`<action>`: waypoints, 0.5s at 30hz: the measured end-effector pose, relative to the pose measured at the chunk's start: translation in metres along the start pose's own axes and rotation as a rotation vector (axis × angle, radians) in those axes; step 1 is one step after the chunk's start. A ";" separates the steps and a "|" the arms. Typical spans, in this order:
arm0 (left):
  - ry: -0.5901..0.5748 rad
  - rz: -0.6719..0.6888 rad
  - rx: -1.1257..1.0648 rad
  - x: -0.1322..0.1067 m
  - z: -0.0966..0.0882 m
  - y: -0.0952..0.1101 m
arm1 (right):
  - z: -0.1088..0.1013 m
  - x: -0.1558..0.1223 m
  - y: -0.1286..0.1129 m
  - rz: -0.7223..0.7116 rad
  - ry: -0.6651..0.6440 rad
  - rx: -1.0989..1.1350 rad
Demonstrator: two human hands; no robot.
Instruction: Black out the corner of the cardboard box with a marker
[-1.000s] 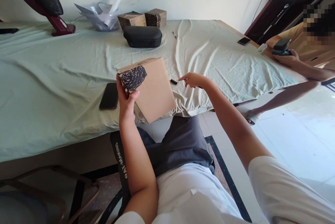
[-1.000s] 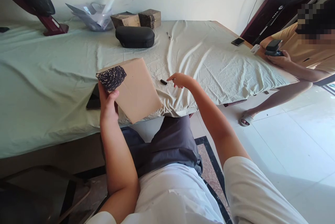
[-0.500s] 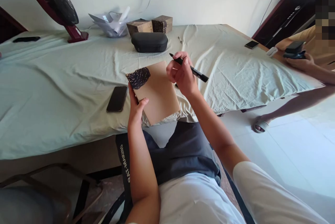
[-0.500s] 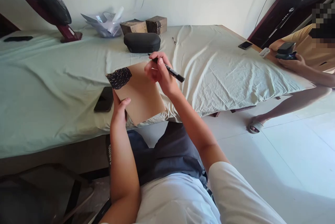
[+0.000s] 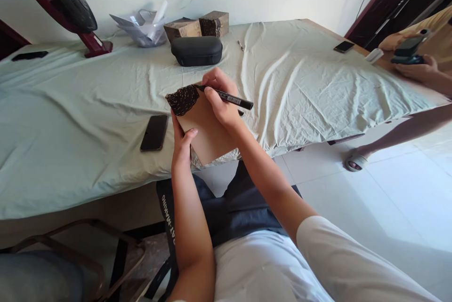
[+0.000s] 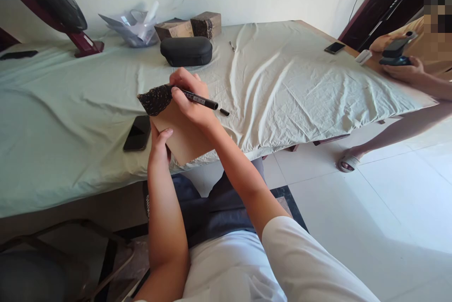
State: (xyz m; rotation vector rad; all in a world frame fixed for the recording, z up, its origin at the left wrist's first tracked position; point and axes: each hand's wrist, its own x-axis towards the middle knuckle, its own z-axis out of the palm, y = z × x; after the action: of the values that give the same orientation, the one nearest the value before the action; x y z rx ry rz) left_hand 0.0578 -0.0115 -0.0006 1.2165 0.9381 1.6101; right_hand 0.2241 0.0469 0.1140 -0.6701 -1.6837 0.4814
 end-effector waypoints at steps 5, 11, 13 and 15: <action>0.028 0.006 -0.033 -0.001 0.002 0.000 | -0.004 -0.001 -0.007 0.121 -0.018 -0.078; 0.089 -0.004 0.031 -0.002 0.002 -0.004 | -0.003 -0.006 -0.001 0.123 0.008 0.042; 0.131 0.019 0.088 -0.003 0.004 -0.003 | -0.003 -0.012 -0.003 0.132 0.032 0.117; 0.162 0.042 0.132 -0.004 0.009 -0.001 | -0.004 -0.018 -0.008 0.143 0.068 0.176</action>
State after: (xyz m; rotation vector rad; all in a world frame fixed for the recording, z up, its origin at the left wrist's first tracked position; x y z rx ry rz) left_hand 0.0676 -0.0145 -0.0003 1.2148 1.1436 1.7229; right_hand 0.2293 0.0285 0.1069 -0.6721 -1.5157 0.6930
